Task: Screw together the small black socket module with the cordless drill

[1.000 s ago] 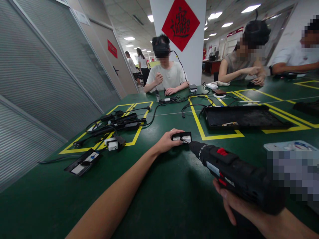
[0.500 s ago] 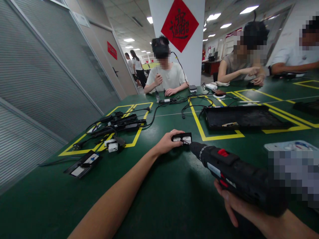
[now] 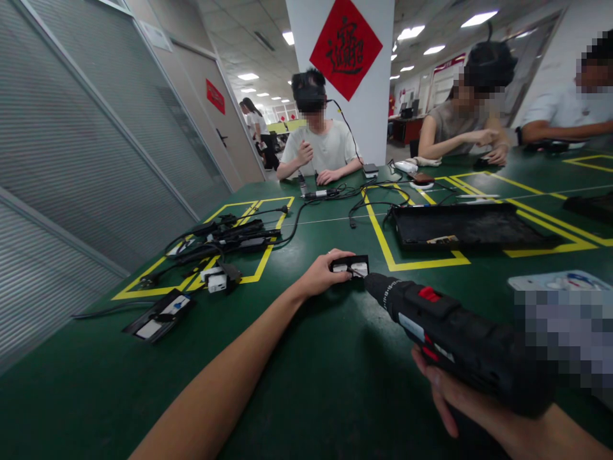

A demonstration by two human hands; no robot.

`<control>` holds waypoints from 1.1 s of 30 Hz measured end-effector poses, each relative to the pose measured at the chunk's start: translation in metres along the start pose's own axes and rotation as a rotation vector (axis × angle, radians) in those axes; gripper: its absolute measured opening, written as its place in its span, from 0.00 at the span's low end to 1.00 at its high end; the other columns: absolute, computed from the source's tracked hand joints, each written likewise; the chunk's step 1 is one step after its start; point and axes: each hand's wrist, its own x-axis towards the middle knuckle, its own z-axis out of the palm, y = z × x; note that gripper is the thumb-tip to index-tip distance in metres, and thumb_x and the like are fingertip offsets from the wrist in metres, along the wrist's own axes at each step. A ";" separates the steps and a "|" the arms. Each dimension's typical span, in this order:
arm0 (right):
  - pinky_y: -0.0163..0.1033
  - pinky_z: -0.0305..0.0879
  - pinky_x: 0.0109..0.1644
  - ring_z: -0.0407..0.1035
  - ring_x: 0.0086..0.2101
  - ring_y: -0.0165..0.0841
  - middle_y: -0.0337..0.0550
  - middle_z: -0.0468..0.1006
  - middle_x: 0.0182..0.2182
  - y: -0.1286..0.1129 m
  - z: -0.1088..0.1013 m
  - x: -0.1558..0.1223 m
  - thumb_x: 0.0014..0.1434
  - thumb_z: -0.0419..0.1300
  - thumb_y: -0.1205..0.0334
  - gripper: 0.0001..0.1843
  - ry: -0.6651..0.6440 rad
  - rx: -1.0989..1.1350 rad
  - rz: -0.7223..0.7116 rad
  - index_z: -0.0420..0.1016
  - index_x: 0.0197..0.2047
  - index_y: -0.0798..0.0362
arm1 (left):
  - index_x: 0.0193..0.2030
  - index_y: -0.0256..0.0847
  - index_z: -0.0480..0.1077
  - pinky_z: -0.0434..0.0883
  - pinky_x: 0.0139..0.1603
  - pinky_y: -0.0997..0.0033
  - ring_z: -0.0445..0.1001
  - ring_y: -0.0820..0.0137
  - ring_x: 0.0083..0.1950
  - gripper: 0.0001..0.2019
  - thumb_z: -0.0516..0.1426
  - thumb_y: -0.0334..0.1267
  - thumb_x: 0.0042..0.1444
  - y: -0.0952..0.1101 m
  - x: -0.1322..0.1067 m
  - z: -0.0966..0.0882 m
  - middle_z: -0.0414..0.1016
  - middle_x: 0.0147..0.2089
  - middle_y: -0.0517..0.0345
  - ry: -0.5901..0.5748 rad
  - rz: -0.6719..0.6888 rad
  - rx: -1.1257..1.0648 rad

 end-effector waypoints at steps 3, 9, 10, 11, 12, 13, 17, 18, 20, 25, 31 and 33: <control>0.49 0.74 0.34 0.74 0.25 0.39 0.35 0.70 0.15 -0.005 0.000 -0.003 0.56 0.54 0.47 0.21 -0.006 -0.022 -0.050 0.66 0.44 0.55 | 0.54 0.41 0.67 0.66 0.50 0.66 0.70 0.66 0.47 0.23 0.61 0.34 0.49 0.001 0.000 0.000 0.68 0.51 0.53 0.002 -0.005 0.009; 0.49 0.73 0.43 0.75 0.25 0.36 0.34 0.71 0.16 -0.001 -0.002 -0.001 0.57 0.56 0.49 0.17 -0.018 0.011 -0.041 0.68 0.42 0.53 | 0.54 0.41 0.67 0.66 0.50 0.66 0.70 0.65 0.48 0.23 0.61 0.34 0.49 0.002 0.000 -0.001 0.68 0.51 0.53 0.005 -0.012 0.016; 0.48 0.73 0.42 0.74 0.25 0.36 0.34 0.71 0.16 0.001 -0.002 0.000 0.57 0.56 0.50 0.16 -0.015 0.022 -0.037 0.68 0.42 0.53 | 0.54 0.41 0.67 0.66 0.51 0.66 0.70 0.65 0.48 0.24 0.61 0.34 0.49 0.002 0.000 -0.001 0.68 0.51 0.53 0.005 -0.010 0.016; 0.48 0.73 0.41 0.74 0.24 0.36 0.34 0.71 0.16 0.002 -0.002 0.001 0.56 0.56 0.50 0.16 -0.011 0.030 -0.038 0.68 0.42 0.53 | 0.54 0.41 0.67 0.66 0.51 0.66 0.70 0.65 0.48 0.24 0.61 0.34 0.49 0.001 0.000 -0.001 0.68 0.51 0.53 0.005 -0.008 0.016; 0.47 0.74 0.41 0.74 0.23 0.35 0.33 0.71 0.15 0.003 -0.001 0.002 0.56 0.57 0.50 0.17 -0.006 0.033 -0.049 0.68 0.43 0.54 | 0.54 0.41 0.67 0.66 0.51 0.65 0.69 0.65 0.48 0.24 0.61 0.34 0.49 0.001 0.000 -0.001 0.68 0.51 0.53 0.005 -0.006 0.014; 0.47 0.73 0.41 0.73 0.22 0.35 0.33 0.71 0.15 0.004 -0.001 0.003 0.56 0.57 0.50 0.17 -0.002 0.029 -0.066 0.68 0.42 0.54 | 0.54 0.40 0.67 0.66 0.51 0.65 0.69 0.65 0.48 0.24 0.61 0.34 0.49 0.001 0.000 -0.001 0.68 0.51 0.53 0.004 -0.004 0.011; 0.48 0.72 0.46 0.72 0.21 0.33 0.33 0.71 0.14 0.002 -0.001 0.003 0.57 0.56 0.51 0.15 -0.025 -0.005 -0.118 0.69 0.40 0.55 | 0.54 0.40 0.67 0.65 0.51 0.65 0.69 0.65 0.48 0.23 0.61 0.34 0.49 0.000 0.000 -0.001 0.68 0.51 0.52 -0.002 0.001 -0.003; 0.48 0.72 0.46 0.73 0.22 0.34 0.33 0.71 0.14 0.002 -0.001 0.003 0.57 0.56 0.51 0.16 -0.023 -0.003 -0.102 0.69 0.41 0.55 | 0.54 0.40 0.67 0.65 0.51 0.66 0.69 0.65 0.48 0.23 0.61 0.34 0.49 0.000 0.000 -0.001 0.68 0.51 0.52 -0.006 0.001 -0.004; 0.48 0.73 0.42 0.74 0.23 0.35 0.33 0.70 0.15 0.002 -0.002 0.002 0.57 0.56 0.50 0.18 -0.019 0.018 -0.056 0.67 0.45 0.55 | 0.54 0.40 0.67 0.65 0.51 0.66 0.69 0.65 0.48 0.23 0.61 0.34 0.49 0.001 0.000 -0.001 0.68 0.51 0.53 -0.012 0.001 -0.008; 0.46 0.75 0.36 0.74 0.23 0.36 0.34 0.70 0.15 0.005 -0.001 0.003 0.56 0.56 0.48 0.20 -0.018 0.034 -0.057 0.68 0.45 0.54 | 0.54 0.41 0.67 0.65 0.51 0.66 0.69 0.65 0.48 0.23 0.61 0.33 0.49 0.003 0.000 -0.002 0.68 0.51 0.53 -0.014 -0.004 -0.006; 0.44 0.76 0.31 0.73 0.23 0.37 0.34 0.70 0.15 -0.005 0.002 -0.001 0.55 0.58 0.51 0.23 -0.007 0.129 -0.046 0.65 0.49 0.57 | 0.54 0.40 0.67 0.65 0.51 0.66 0.69 0.65 0.49 0.23 0.61 0.33 0.49 0.003 0.000 -0.002 0.68 0.51 0.53 -0.012 0.000 -0.005; 0.43 0.76 0.32 0.74 0.25 0.37 0.35 0.70 0.16 -0.010 0.002 -0.004 0.54 0.59 0.51 0.19 0.005 0.133 -0.042 0.68 0.45 0.55 | 0.54 0.40 0.67 0.65 0.51 0.67 0.69 0.65 0.49 0.23 0.61 0.33 0.49 0.003 -0.001 -0.002 0.68 0.51 0.53 -0.010 0.001 -0.006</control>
